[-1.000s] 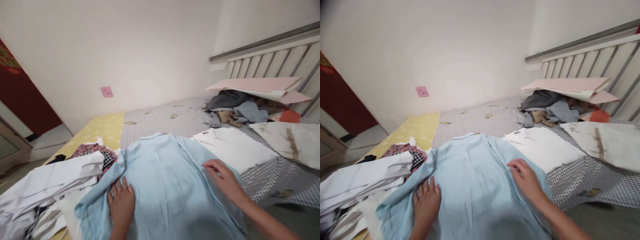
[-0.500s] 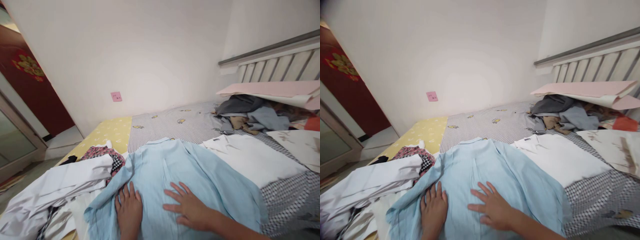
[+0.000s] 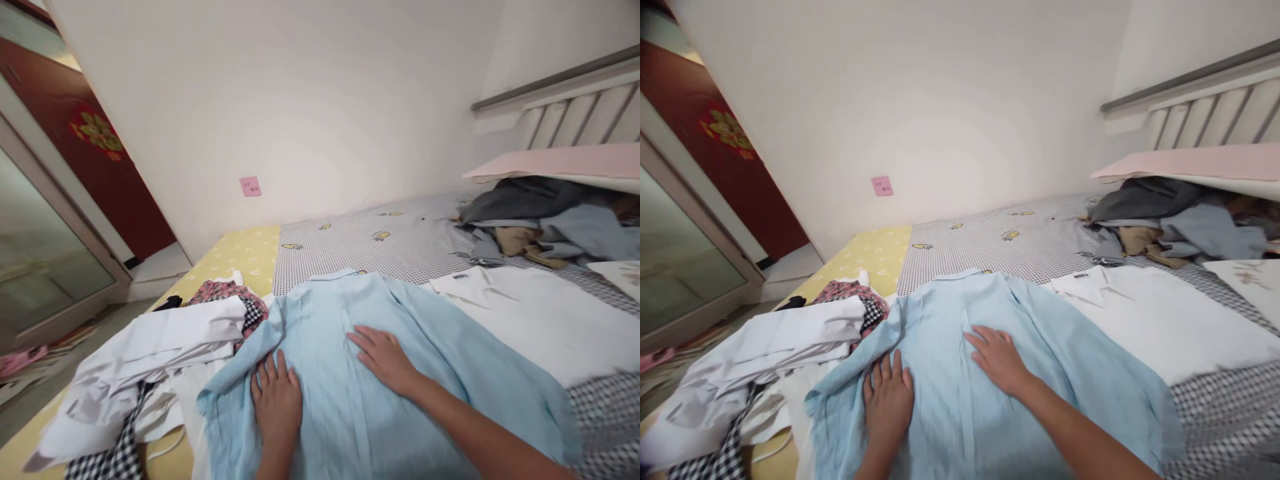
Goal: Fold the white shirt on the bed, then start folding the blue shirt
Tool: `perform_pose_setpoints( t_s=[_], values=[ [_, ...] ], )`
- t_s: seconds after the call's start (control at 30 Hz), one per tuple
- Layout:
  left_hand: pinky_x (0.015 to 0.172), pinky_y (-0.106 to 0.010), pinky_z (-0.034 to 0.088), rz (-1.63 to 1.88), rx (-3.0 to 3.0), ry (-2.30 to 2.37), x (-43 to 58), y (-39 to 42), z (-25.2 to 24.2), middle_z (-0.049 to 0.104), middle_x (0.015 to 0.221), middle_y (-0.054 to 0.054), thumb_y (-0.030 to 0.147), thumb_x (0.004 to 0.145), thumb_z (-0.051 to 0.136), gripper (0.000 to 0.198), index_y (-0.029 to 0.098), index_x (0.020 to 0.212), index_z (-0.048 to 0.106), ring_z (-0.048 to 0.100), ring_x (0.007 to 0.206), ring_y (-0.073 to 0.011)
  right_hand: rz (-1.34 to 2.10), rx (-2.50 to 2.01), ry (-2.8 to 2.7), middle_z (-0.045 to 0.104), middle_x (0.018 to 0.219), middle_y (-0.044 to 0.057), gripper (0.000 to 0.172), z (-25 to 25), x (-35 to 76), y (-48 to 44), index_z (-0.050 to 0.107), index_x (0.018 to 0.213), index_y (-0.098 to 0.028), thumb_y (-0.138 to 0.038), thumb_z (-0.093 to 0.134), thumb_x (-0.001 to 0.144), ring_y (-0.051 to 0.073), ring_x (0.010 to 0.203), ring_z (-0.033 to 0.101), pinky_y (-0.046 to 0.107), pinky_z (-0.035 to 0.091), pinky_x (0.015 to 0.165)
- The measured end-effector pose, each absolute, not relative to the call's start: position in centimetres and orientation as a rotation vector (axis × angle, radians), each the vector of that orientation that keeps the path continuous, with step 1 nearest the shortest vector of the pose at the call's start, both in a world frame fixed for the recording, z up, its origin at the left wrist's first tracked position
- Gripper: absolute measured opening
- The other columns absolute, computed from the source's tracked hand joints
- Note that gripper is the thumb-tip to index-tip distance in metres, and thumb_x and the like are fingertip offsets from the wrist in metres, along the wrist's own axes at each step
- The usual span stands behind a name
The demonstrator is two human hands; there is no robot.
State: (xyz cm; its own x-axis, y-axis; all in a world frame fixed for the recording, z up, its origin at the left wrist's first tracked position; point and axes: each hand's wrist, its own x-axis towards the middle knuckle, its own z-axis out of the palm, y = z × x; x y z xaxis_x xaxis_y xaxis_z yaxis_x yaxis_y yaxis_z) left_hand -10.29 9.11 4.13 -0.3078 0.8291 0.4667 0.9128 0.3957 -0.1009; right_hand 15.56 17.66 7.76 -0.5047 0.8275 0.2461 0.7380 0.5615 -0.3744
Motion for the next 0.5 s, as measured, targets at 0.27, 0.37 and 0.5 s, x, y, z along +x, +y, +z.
perform_pose_setpoints(
  t_s=[0.27, 0.37, 0.5],
  values=[
    [0.114, -0.058, 0.038, -0.359, -1.517, -2.273, -9.8, 9.1, 4.5, 0.058, 0.148, -0.020, 0.023, 0.100, 0.039, 0.050, 0.011, 0.146, 0.054, 0.053, 0.135, -0.0366, 0.124, -1.362, -2.555, 0.041, 0.163, 0.002, 0.050, 3.5, 14.6, 18.6, 0.045, 0.153, -0.043, -0.041, 0.035, 0.105, 0.030, 0.153, 0.031, 0.060, 0.025, 0.121],
    [0.117, -0.058, 0.036, -0.390, -1.540, -2.345, -9.4, 8.8, 5.2, 0.056, 0.149, -0.020, 0.024, 0.100, 0.040, 0.051, 0.011, 0.147, 0.053, 0.051, 0.138, -0.0368, 0.185, -1.473, -2.582, 0.039, 0.165, 0.001, 0.050, 3.8, 14.5, 18.9, 0.045, 0.153, -0.044, -0.045, 0.033, 0.104, 0.030, 0.154, 0.029, 0.061, 0.023, 0.121],
    [0.119, -0.060, 0.033, -0.435, -1.553, -2.420, -9.2, 8.6, 5.5, 0.054, 0.152, -0.021, 0.025, 0.099, 0.040, 0.052, 0.012, 0.149, 0.051, 0.048, 0.141, -0.0368, 0.248, -1.585, -2.579, 0.037, 0.166, 0.001, 0.056, 3.3, 13.8, 18.7, 0.045, 0.153, -0.045, -0.059, 0.031, 0.101, 0.035, 0.154, 0.027, 0.067, 0.021, 0.119]
  ],
)
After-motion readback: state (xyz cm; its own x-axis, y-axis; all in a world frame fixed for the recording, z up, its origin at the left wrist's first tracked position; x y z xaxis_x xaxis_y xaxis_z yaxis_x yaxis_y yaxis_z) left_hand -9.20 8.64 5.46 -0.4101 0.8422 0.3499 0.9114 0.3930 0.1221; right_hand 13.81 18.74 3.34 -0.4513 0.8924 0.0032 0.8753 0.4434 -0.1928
